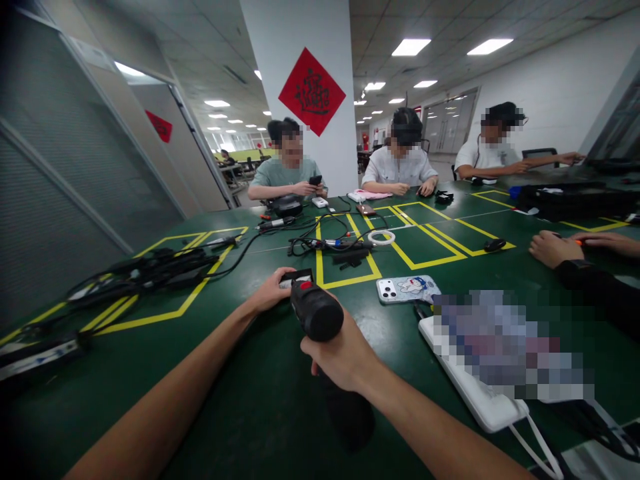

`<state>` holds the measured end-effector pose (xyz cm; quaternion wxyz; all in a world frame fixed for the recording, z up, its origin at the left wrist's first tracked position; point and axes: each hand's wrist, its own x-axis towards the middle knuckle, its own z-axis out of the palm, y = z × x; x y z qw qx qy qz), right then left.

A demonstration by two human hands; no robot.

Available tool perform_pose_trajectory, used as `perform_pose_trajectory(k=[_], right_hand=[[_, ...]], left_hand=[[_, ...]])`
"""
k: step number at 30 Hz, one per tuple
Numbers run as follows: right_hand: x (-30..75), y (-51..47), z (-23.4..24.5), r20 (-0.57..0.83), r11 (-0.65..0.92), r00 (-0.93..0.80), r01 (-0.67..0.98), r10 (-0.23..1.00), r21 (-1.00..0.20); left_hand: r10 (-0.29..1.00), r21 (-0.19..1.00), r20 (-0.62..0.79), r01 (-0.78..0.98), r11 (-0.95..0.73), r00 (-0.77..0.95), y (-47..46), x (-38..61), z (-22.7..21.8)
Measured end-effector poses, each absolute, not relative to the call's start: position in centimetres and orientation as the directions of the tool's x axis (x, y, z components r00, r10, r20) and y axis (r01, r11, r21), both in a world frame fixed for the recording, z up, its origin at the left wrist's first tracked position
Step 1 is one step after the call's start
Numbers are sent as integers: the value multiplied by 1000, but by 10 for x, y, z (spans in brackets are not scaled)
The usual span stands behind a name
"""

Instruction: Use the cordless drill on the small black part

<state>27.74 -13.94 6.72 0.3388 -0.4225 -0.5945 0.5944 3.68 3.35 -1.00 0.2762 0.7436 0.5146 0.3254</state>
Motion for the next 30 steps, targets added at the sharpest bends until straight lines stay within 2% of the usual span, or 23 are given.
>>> perform_pose_trajectory(k=[9,17,30], right_hand=[[278,-140,70,-52,-18,-436,81,899,-997],[277,-138,64,-40,-32,-421,27,906,-999],[278,-140,70,-57,-39,-437,51,898,-998]], left_hand=[[939,709,228,617,-340,255,37,34,-15],[944,785,169,540,-303,283,32,36,-8],[925,806,180,488,-334,334,31,34,-6]])
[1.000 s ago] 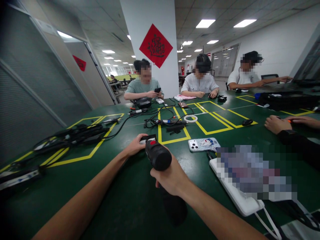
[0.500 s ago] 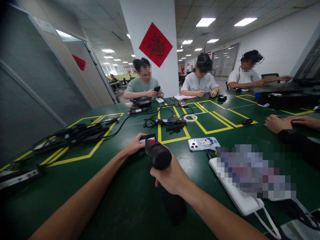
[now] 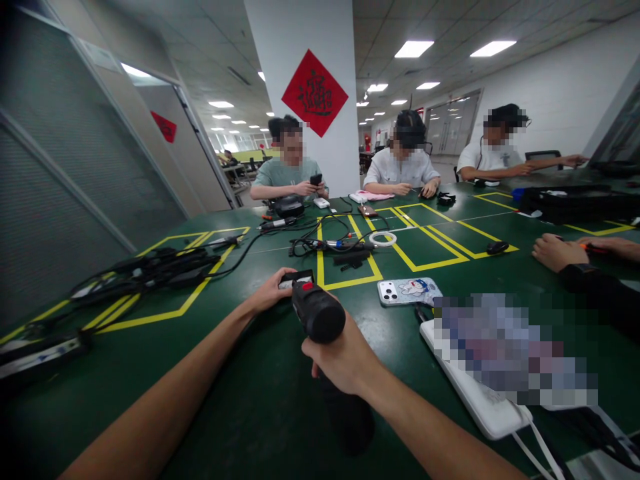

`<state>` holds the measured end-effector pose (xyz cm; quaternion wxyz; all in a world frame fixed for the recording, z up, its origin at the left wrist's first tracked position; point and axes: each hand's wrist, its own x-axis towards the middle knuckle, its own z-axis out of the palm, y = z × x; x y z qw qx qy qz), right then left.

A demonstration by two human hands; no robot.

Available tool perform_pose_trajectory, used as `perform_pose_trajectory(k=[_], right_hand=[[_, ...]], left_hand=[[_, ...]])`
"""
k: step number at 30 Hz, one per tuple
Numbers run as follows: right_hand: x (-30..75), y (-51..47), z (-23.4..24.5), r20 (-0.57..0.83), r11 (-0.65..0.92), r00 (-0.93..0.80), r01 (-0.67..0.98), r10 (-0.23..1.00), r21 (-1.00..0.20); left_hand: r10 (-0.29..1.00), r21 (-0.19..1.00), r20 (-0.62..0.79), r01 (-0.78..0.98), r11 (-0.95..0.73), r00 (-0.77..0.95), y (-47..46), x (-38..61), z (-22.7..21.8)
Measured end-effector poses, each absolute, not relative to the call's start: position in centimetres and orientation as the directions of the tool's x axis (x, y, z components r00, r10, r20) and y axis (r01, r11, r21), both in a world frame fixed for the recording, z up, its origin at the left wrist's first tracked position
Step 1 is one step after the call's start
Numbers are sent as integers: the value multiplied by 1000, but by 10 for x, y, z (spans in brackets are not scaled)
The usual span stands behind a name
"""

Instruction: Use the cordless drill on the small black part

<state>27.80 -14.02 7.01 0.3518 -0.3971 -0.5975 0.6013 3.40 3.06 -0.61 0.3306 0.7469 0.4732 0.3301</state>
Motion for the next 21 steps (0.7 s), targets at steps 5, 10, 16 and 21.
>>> perform_pose_trajectory(k=[5,10,16,21], right_hand=[[277,-140,67,-54,-36,-435,48,899,-998],[277,-138,65,-81,-58,-421,67,903,-996],[278,-137,64,-85,-63,-416,67,906,-996],[278,-138,61,-83,-54,-415,82,906,-995]], left_hand=[[899,741,257,525,-420,355,30,35,-4],[886,691,272,564,-452,377,31,33,-2],[903,704,233,578,-412,360,31,32,0],[901,709,254,565,-421,352,31,31,-1]])
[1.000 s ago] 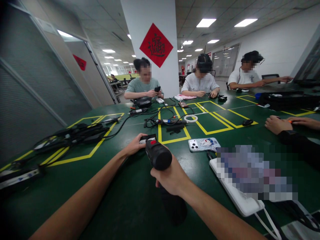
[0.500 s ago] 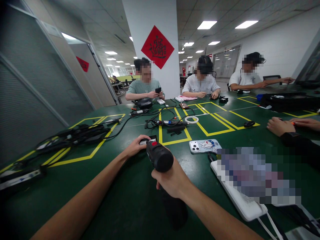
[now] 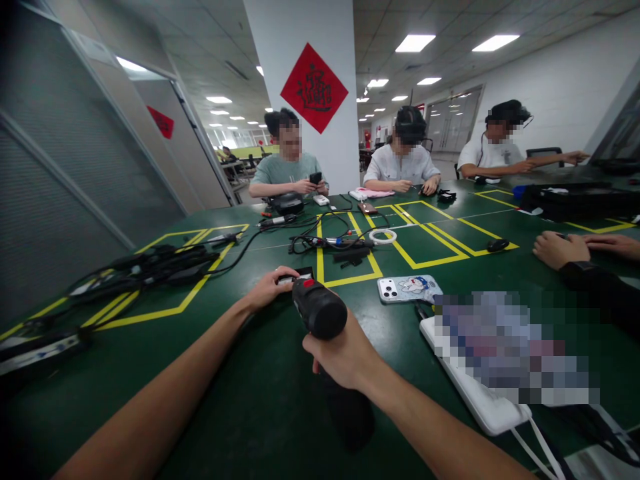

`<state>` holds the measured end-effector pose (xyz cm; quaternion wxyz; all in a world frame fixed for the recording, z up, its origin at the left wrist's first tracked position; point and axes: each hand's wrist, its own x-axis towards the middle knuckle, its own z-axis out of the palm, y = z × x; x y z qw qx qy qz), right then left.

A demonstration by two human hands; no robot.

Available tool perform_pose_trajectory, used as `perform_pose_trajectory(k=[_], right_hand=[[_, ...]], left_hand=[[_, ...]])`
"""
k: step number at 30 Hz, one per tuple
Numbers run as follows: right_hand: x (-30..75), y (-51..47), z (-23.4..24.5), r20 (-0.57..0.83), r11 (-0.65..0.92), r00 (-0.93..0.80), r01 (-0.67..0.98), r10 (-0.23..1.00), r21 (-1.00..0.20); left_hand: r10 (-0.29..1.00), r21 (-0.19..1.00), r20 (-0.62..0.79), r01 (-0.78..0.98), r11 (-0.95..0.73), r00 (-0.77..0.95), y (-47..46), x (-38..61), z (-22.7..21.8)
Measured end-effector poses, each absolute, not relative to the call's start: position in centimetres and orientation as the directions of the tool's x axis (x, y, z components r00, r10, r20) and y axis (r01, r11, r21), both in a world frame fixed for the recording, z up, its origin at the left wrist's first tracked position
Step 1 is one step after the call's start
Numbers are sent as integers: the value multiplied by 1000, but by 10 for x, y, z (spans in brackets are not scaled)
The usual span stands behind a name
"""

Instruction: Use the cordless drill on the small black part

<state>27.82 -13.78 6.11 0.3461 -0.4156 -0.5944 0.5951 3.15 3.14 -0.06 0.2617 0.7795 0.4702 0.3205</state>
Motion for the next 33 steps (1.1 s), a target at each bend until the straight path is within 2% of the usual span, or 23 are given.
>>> perform_pose_trajectory(k=[9,23,33], right_hand=[[277,-138,65,-59,-21,-424,93,904,-995],[278,-136,60,-105,-70,-408,98,907,-993],[278,-138,62,-55,-23,-414,82,909,-996]], left_hand=[[905,710,254,570,-414,341,28,33,1],[904,719,239,561,-410,355,29,31,-5],[903,707,231,575,-412,363,30,32,-4]])
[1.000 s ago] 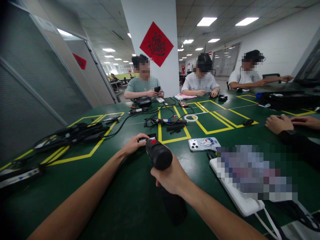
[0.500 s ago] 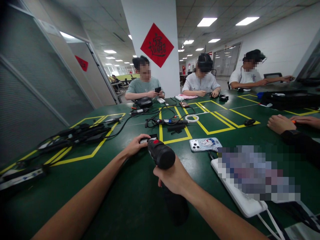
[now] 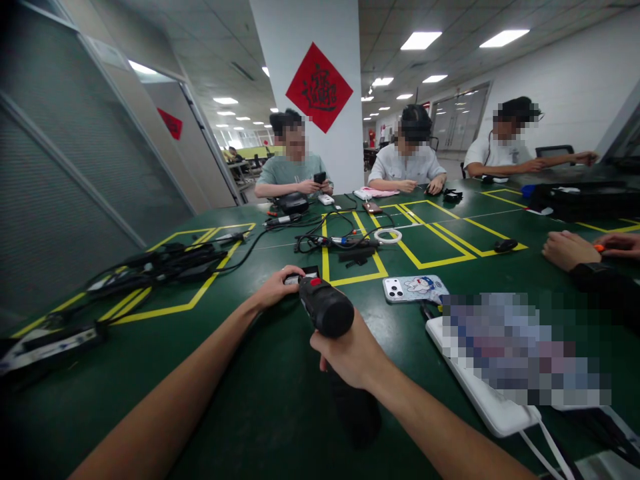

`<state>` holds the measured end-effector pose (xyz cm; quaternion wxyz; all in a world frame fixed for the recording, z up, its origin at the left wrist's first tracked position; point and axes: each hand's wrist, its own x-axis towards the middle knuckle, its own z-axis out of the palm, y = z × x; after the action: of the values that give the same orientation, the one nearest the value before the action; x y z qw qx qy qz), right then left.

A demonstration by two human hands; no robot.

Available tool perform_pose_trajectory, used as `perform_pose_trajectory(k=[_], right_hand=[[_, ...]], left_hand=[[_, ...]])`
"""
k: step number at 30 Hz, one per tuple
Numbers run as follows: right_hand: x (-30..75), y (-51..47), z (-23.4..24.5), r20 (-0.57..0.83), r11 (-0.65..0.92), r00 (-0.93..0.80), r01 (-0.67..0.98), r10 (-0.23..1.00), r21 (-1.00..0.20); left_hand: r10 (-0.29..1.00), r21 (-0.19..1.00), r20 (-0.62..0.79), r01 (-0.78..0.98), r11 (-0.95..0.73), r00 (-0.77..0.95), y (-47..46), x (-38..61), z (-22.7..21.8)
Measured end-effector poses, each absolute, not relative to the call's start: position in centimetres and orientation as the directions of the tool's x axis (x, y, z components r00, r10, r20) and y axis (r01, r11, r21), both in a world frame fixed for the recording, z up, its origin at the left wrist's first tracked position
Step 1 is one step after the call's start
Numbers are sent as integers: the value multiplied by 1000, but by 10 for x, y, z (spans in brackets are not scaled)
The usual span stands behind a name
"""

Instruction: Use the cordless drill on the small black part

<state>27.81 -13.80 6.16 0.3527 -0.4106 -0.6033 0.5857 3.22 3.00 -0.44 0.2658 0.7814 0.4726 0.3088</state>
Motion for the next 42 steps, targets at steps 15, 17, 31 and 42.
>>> perform_pose_trajectory(k=[15,17,31,42], right_hand=[[277,-140,67,-98,-50,-414,124,905,-991],[276,-141,68,-105,-55,-405,135,908,-989],[277,-139,68,-74,-44,-431,79,899,-996],[278,-139,65,-62,-45,-426,49,903,-998]], left_hand=[[906,743,224,539,-398,359,27,36,1],[905,742,227,538,-399,359,27,36,1],[913,751,219,538,-383,344,24,38,5],[917,759,222,533,-375,330,26,37,3]])
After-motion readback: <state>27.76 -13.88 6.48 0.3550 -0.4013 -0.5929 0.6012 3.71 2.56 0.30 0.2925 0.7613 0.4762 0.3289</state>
